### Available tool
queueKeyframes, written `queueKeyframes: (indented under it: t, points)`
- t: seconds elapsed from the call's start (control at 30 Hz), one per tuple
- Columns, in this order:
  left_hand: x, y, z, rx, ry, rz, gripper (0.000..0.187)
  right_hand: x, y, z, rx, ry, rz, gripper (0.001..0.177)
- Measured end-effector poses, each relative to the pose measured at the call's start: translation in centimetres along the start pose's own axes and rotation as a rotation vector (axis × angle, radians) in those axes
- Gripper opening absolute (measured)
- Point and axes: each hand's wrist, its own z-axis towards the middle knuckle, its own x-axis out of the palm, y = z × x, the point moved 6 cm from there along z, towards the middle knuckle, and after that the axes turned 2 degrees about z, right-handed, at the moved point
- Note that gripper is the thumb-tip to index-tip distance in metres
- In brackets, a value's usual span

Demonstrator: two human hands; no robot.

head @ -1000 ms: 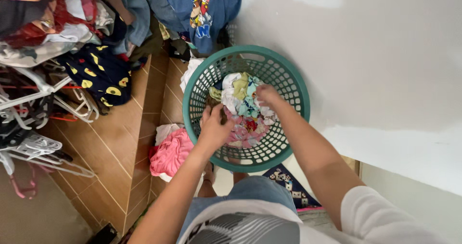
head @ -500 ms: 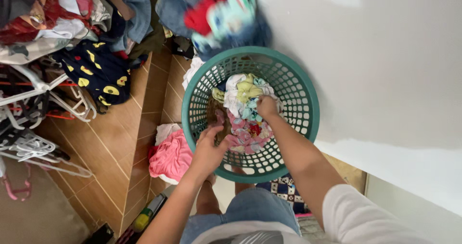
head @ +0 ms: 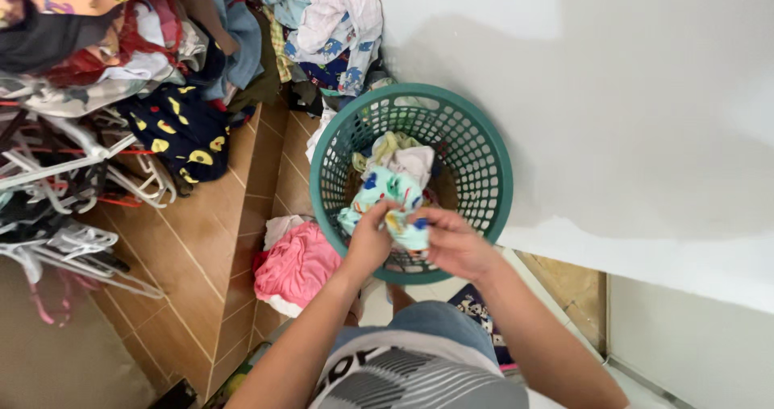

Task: The person picks up individual pieces of clothing from a large pile on a staircase and places them into a green plastic laundry basket.

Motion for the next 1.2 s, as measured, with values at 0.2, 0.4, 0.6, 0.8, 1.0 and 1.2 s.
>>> queueKeyframes:
  t: [0.2,0.4,0.6,0.8,1.0,1.2]
  points:
    - [-1.3,-7.9,-0.5,-0.18,-0.112,-0.688,0.041,-2.3,2.7,-1.9,-0.258,-0.294,-0.058,0.035]
    - [-4.6,-11.2,-1.4,-0.225,-0.041,-1.177,0.033,-6.2,-1.8,-0.2,0.113,-0.59,-0.95,0.034]
    - [-7.2,-5.2,-0.6,-0.281,-0.01,-1.22,0.03,0.9,0.7,-0.1,-0.115,-0.429,-0.67,0.039]
    - [-7.8,-7.7,0.7,-0.176,0.043,-1.386,0.035,-0.3,-2.1,1.7,-0.09,-0.431,-0.821,0.034]
    - [-4.2,-11.1,-3.1,-0.44,0.225,-0.494,0.101,4.4,4.0,-0.8,-0.181,-0.504,-0.49,0.042]
    - [-7.1,-13.4,-3.0,-0.105,0.158,0.094,0.036,4.0,8.0,-2.9,-0.177,-0.584,-0.665,0.033]
